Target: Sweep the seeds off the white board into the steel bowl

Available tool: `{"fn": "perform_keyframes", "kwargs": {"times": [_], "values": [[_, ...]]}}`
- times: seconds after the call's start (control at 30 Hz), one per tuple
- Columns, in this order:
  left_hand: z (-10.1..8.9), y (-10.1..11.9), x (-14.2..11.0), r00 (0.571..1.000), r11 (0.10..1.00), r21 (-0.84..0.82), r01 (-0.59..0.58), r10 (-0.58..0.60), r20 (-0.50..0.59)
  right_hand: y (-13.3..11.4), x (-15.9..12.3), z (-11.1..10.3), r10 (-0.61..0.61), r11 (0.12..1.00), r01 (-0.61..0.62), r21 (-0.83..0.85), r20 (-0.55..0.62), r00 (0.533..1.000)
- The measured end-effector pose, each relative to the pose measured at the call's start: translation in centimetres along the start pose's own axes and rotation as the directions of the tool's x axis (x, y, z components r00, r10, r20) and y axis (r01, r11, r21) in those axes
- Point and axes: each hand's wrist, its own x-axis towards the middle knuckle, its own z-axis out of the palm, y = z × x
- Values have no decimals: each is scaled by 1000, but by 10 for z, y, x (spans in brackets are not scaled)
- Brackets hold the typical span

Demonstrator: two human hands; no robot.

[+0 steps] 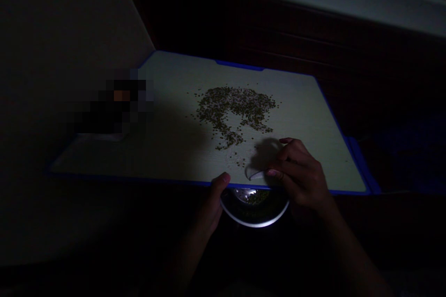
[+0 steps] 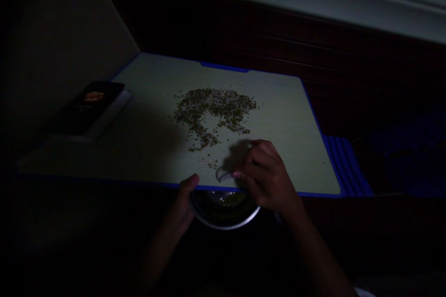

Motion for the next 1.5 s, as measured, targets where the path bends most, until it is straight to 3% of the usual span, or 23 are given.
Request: {"fn": "perform_keyframes", "kwargs": {"times": [0.23, 0.47, 0.97, 1.5], "values": [[2, 2, 0, 999, 1000, -1, -8, 8, 45, -2, 1, -1, -10, 999, 9, 35, 26, 1000], [3, 4, -2, 998, 999, 34, -2, 4, -60, -3, 3, -3, -23, 998, 20, 54, 55, 998], [1, 2, -2, 999, 999, 35, 11, -13, 37, -3, 3, -4, -30, 994, 23, 103, 68, 997], [-1, 1, -1, 999, 998, 58, 19, -17, -38, -4, 3, -3, -13, 997, 8, 81, 69, 998]]}}
